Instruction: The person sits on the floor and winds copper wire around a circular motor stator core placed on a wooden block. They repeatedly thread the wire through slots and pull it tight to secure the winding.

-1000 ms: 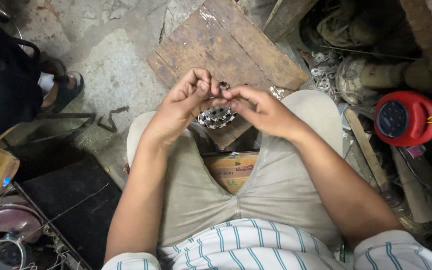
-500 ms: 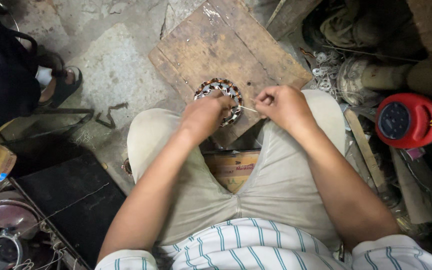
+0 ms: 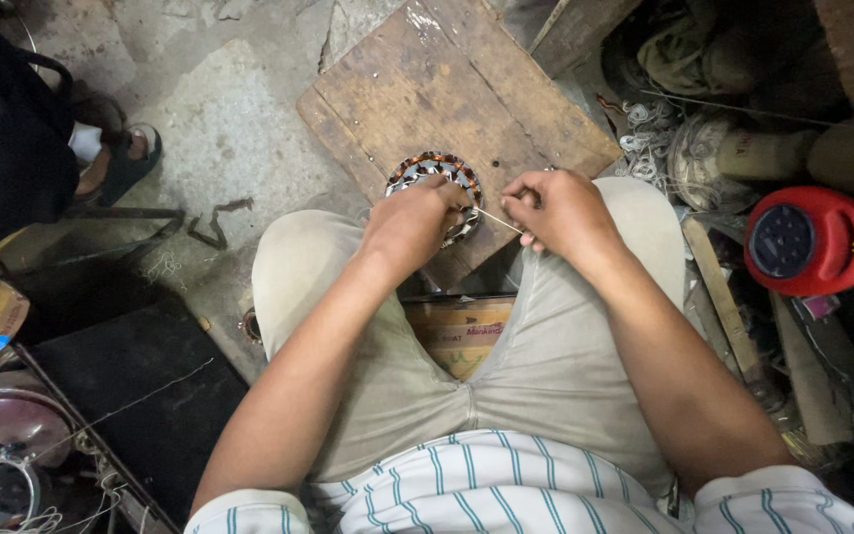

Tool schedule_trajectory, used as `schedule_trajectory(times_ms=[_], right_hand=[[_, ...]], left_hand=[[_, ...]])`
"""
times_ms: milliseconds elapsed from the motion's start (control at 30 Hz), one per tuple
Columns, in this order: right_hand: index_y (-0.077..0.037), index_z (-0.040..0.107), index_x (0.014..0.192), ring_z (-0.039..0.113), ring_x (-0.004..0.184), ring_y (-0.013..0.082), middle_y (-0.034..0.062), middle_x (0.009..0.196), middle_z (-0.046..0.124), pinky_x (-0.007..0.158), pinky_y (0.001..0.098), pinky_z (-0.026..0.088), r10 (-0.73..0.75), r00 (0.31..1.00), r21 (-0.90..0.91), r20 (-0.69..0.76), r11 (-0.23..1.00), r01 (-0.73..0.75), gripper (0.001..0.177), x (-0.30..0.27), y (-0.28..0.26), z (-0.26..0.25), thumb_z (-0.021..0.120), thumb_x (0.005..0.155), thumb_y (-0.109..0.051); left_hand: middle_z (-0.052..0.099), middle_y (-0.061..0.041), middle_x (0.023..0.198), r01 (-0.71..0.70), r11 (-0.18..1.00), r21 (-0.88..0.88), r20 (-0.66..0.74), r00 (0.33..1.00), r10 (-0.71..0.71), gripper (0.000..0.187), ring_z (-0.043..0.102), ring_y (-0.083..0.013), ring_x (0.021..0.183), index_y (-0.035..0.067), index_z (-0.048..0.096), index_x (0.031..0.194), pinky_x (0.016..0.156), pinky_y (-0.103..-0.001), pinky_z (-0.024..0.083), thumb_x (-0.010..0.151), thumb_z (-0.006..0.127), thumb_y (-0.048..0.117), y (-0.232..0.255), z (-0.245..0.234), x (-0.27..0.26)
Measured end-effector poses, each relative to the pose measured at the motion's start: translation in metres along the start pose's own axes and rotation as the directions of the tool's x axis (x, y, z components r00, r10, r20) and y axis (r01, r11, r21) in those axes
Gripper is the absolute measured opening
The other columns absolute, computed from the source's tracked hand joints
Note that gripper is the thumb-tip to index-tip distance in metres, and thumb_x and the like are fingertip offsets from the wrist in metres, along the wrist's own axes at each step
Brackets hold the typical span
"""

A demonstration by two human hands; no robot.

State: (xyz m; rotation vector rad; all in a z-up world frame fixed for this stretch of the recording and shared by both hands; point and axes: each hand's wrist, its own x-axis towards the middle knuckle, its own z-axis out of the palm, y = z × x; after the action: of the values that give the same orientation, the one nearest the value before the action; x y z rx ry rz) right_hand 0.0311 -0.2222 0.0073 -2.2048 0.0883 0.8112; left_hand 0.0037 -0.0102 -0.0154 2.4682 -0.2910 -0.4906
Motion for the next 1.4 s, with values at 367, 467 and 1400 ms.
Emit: schedule_trajectory(times_ms=[367,467,1400], right_hand=[[-0.003,0.069,0.11,0.074,0.072,0.0122,0.008,0.089,0.073,0.052,0.0228,0.054,-0.16,0.959,0.583,-0.232,0.767,0.269,0.013,0.012,0.013,-0.012,0.065,0.103,-0.012],[-0.003,0.068,0.108,0.078,0.085,0.0154,0.0093,0.096,0.076,0.068,0.0235,0.063,-0.127,0.956,0.729,-0.265,0.622,0.285,0.009,0.012,0.011,-0.016,0.067,0.102,-0.01],[-0.001,0.071,0.089,0.058,0.063,0.0077,0.0052,0.078,0.069,0.058,0.0249,0.047,-0.412,0.864,-0.01,-0.289,0.904,0.428,0.014,0.001,0.011,0.009,0.082,0.087,-0.01]], left_hand=[[0.067,-0.007,0.102,-0.21,0.976,-0.054,-0.084,0.975,0.205,0.012,0.068,-0.0329,0.097,0.017,0.076,0.096,0.076,-0.045,0.055,0.087,0.069,0.012,0.013,0.007,0.004],[0.066,-0.008,0.101,-0.187,0.982,-0.022,-0.135,0.974,0.183,0.007,0.068,-0.0327,0.097,0.015,0.075,0.094,0.076,-0.046,0.055,0.089,0.07,0.012,0.016,0.01,0.005],[0.073,-0.004,0.083,0.071,0.648,-0.758,-0.043,0.987,-0.158,0.015,0.065,-0.0062,0.067,0.002,0.071,0.101,0.057,-0.026,0.058,0.098,0.07,0.017,0.01,0.012,0.024]])
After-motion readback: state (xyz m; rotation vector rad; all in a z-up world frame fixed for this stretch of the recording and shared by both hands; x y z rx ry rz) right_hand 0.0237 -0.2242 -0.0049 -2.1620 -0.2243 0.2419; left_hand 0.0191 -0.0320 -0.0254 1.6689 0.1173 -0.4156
